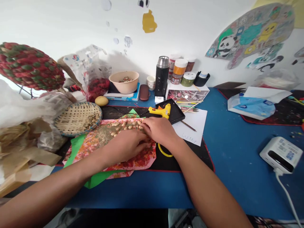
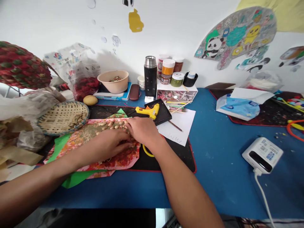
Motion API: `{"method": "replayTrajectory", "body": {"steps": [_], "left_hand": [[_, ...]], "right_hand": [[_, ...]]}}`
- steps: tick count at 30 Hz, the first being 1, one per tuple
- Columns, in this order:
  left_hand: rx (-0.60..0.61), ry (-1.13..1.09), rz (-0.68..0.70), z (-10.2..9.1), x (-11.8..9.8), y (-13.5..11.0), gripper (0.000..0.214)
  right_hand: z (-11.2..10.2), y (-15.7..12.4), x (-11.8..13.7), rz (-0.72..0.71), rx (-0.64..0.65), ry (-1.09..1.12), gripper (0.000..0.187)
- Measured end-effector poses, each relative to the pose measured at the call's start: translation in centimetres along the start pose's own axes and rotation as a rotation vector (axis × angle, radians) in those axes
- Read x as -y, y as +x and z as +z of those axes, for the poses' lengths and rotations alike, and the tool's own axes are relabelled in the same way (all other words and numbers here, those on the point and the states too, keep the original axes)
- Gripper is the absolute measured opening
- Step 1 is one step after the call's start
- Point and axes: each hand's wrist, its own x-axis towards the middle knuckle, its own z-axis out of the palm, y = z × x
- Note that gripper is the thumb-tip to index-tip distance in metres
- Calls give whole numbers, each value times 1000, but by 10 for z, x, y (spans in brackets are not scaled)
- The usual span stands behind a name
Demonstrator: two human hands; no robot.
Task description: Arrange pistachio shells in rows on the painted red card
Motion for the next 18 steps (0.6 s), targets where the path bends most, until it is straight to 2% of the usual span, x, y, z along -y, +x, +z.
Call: {"method": "replayTrajectory", "body": {"steps": [4,10,14,18], "left_hand": [[-8,138,-23,1,-1,1,25],[58,290,-22,-3,-9,-1,23],[35,278,-25,-4,-7,-2,12],[-41,218,50,1,0,-3,7]], "right_hand": [[1,1,0,-3,-5,7,38],[1,0,1,-8,-8,-8,41],[1,0,1,-12,-13,-16,41],[2,1,0,-18,-20,-19,38]]}}
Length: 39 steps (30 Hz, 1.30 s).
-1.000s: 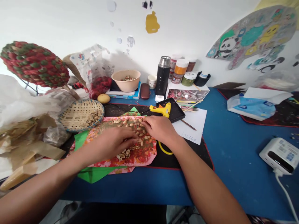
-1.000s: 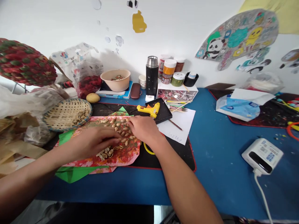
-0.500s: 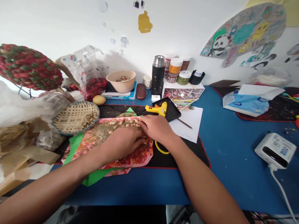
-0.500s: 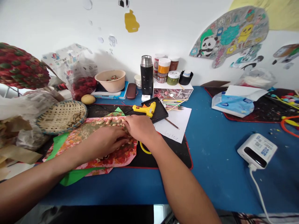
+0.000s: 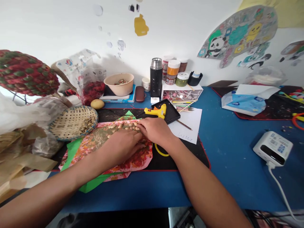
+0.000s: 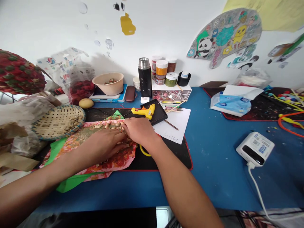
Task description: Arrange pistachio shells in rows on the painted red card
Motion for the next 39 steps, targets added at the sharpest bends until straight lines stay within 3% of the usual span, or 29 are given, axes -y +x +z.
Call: {"method": "replayTrajectory", "body": {"steps": [3,14,23,30,33,39], "left_hand": [[-43,-21,50,7,0,1,8],[51,-103,114,8,1,3,20],[-44,-73,75,15,5,10,20],[-61,-239,28,-7,46,-16,21],[-52,-303,-5,-7,63,-28,22],[11,-230,9,10,57,-38,20]], "right_hand": [[0,0,0,-1,2,-4,38],[-1,1,2,12,36,-24,37],[-4,0,2,22,33,-16,39],[-4,0,3,30,12,-8,38],[-4,0,4,28,2,-6,39],[-2,-1,2,20,-4,5,35]]}}
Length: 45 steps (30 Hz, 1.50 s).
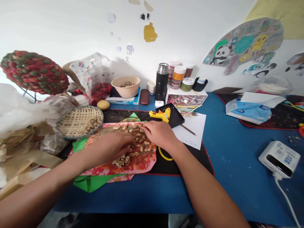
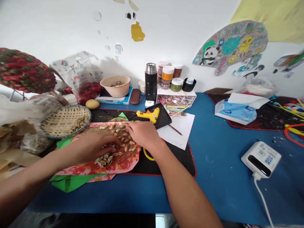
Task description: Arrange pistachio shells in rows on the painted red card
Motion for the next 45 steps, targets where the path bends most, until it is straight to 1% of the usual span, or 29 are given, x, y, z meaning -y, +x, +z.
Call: {"method": "replayTrajectory", "body": {"steps": [3,6,11,14,15,21,28,33,36,40,43,45], "left_hand": [[-4,24,-22,7,-7,2,15],[-9,14,-22,8,-6,1,16],[-117,-18,-30,5,5,-7,12],[-200,-82,-25,6,8,-10,14],[-211,-106,-31,6,8,-10,14],[-114,-248,-105,6,9,-8,12],[-111,-414,-141,6,17,-9,13],[-147,-523,-101,8,28,-9,25],[-91,-591,-101,4,33,-11,24],[-46,-785,-164,-7,39,-17,32],[-61,-860,-193,-13,50,-23,35],[-72,-823,-211,-17,58,-28,36]], "right_hand": [[2,0,-2,-3,-3,7,33],[4,0,-3,-12,-11,15,30],[7,0,-4,-15,-29,24,30],[7,0,-4,-17,-33,22,31],[7,0,-4,-18,-33,21,32],[7,0,-4,-15,-30,14,31],[7,-1,-6,-9,-22,14,30],[10,0,-7,-15,-29,17,27],[11,0,-8,-19,-34,16,27],[12,0,-10,-28,-35,18,27],[13,0,-10,-37,-36,20,27],[14,-1,-10,-44,-36,21,27]]}}
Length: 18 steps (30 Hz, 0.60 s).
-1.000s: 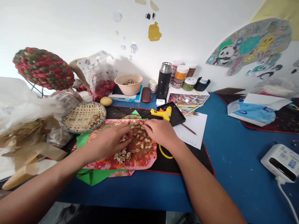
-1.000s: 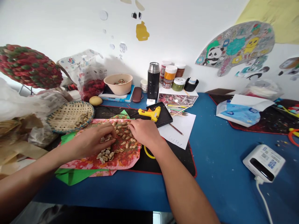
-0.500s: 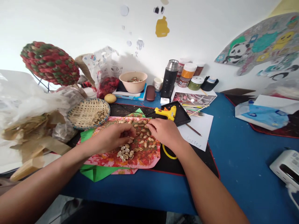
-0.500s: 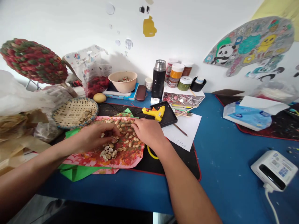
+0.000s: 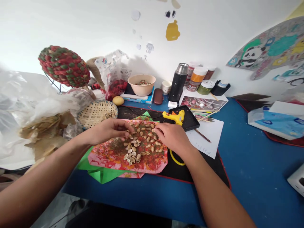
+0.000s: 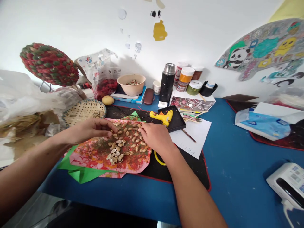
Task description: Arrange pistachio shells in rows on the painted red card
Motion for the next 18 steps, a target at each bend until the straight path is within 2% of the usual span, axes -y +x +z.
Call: {"method": "replayTrajectory", "body": {"steps": [5,11,18], "left_hand": [[-4,249,-14,-11,8,-9,35],[-154,498,8,4,12,-11,23],[-94,502,-9,11,18,-12,20]], "right_hand": [[1,0,-1,-4,-1,-8,28],[2,0,-2,-2,1,-18,27],[4,0,-2,1,7,-23,28]]}}
